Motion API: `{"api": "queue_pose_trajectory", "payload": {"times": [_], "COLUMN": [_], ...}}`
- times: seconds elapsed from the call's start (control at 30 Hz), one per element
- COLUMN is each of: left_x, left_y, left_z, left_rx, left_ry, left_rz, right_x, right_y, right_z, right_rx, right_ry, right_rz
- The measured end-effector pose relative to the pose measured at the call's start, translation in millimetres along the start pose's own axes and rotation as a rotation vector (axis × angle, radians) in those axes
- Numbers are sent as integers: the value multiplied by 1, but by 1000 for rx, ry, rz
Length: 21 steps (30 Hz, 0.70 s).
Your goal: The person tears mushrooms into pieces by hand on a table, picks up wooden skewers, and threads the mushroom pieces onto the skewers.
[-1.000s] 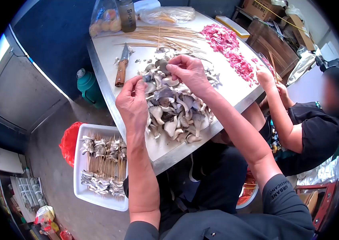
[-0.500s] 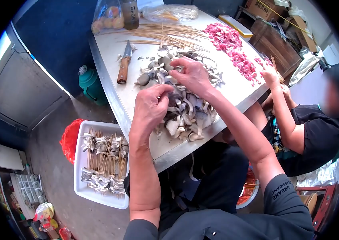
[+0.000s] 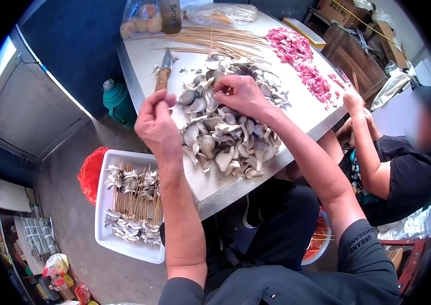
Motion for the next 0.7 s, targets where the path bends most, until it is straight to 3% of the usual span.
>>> {"api": "queue_pose_trajectory", "payload": {"times": [0.07, 0.23, 0.37, 0.53, 0.63, 0.7], "left_x": [2, 4, 7, 9, 14, 14], "left_y": [-2, -3, -4, -4, -6, -5], "left_z": [9, 9, 10, 8, 12, 11], "left_rx": [-173, -207, -197, -186, -158, -128], "left_ry": [99, 133, 130, 136, 81, 11], "left_rz": [18, 41, 43, 63, 54, 40], "right_x": [3, 27, 47, 45, 41, 37], "right_y": [-3, -19, -32, -42, -41, -38], "right_z": [1, -1, -21, -38, -31, -21], "right_rx": [7, -81, 28, 151, 38, -71], "right_ry": [0, 120, 274, 367, 284, -46], "right_rz": [-3, 148, 326, 320, 243, 77]}}
Point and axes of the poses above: each hand's wrist, its own y-axis away from the middle knuckle, its own z-axis out of the back of the hand, x = y × z, the point moved 3 cm from there along -y, towards the middle knuckle, and after that the axes turned 9 degrees about y, right-handed, at the moved point
